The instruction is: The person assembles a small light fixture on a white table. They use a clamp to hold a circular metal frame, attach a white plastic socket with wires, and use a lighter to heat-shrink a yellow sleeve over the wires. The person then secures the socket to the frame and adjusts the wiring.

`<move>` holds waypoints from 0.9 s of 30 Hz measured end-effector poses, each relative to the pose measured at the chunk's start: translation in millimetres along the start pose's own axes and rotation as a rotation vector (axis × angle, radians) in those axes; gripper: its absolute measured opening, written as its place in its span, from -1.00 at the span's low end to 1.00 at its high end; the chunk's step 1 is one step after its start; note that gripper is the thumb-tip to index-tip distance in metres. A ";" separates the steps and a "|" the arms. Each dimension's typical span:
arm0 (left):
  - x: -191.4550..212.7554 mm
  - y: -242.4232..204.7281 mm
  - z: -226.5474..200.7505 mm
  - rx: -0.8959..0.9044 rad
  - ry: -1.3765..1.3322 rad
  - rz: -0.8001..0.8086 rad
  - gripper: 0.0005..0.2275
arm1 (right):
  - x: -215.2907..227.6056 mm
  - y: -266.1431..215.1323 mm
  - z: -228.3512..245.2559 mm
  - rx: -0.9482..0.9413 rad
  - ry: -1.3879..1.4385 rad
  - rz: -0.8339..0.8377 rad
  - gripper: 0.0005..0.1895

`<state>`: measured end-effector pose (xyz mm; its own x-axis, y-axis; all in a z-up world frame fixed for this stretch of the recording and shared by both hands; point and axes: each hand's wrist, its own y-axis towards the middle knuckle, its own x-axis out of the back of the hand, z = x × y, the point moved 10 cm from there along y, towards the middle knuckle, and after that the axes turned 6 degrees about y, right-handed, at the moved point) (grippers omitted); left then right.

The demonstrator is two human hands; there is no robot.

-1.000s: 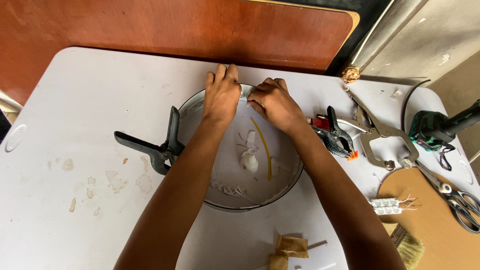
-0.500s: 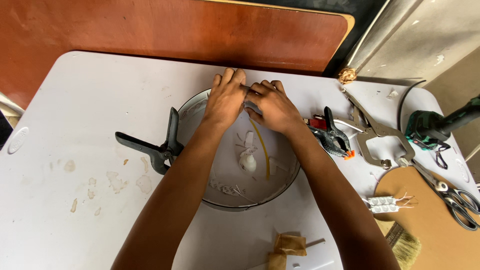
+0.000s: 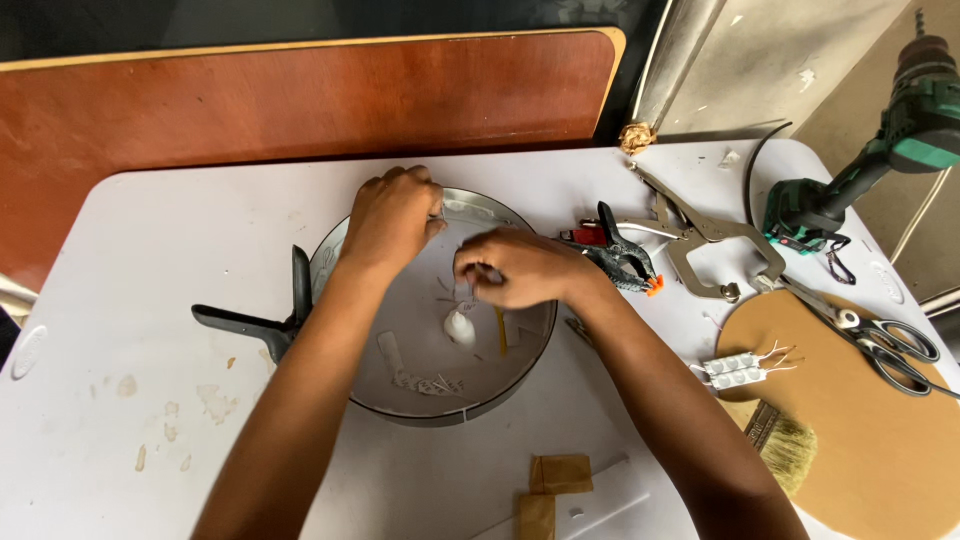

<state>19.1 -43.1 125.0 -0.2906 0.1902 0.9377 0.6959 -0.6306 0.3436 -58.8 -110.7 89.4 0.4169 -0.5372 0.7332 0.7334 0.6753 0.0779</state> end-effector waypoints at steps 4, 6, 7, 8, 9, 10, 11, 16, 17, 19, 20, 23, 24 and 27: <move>29.9 -37.1 -28.3 -0.005 -0.099 0.079 -0.93 | -24.9 -15.1 22.4 -0.127 0.146 0.288 -0.27; 31.0 -58.6 -41.6 0.018 -0.208 0.229 -0.88 | -39.0 -13.6 23.6 -0.021 0.050 0.300 -0.09; 25.4 -68.5 -43.9 0.015 -0.209 0.231 -0.88 | -46.0 -13.9 21.9 -0.024 0.052 0.298 -0.09; 11.7 -79.0 -40.8 0.080 -0.304 0.315 -0.83 | -47.9 -12.2 18.6 -0.031 -0.001 0.262 -0.33; -2.1 -90.5 -38.4 0.146 -0.398 0.400 -0.78 | -49.6 -10.4 15.5 -0.038 -0.055 0.226 -0.54; -6.6 -96.8 -40.2 0.142 -0.396 0.400 -0.78 | -52.0 -8.2 12.0 -0.039 -0.055 0.223 -0.54; -13.7 -104.4 -41.2 0.157 -0.432 0.423 -0.76 | -52.5 -5.3 8.6 -0.043 -0.028 0.198 -0.64; -15.3 -115.7 -48.8 0.139 -0.541 0.399 -0.73 | -46.9 -6.4 12.2 -0.056 0.040 0.151 -0.77; -19.1 -113.3 -49.2 0.104 -0.552 0.384 -0.74 | -46.3 -6.9 6.8 -0.085 0.056 0.134 -0.80; -25.5 -112.8 -47.6 0.073 -0.566 0.372 -0.75 | -45.0 -8.2 4.0 -0.116 0.074 0.120 -0.82; -26.6 -112.0 -45.1 0.068 -0.591 0.365 -0.75 | -40.5 -7.5 5.6 -0.125 0.050 0.107 -0.82; -34.6 -107.2 -38.8 0.045 -0.589 0.345 -0.76 | -38.1 -2.0 -2.9 -0.139 0.010 0.076 -0.80; -38.3 -107.5 -38.2 0.033 -0.566 0.335 -0.78 | -40.8 -0.7 -7.9 -0.146 0.000 0.062 -0.78; -25.4 -105.5 -34.3 0.036 -0.591 0.321 -0.78 | -40.4 0.4 -7.5 -0.155 0.015 0.045 -0.77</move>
<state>-69.5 -7.2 63.2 0.3353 0.3838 0.8604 0.7121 -0.7012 0.0352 -71.3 -92.6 54.8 0.4584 -0.5163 0.7234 0.7871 0.6139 -0.0607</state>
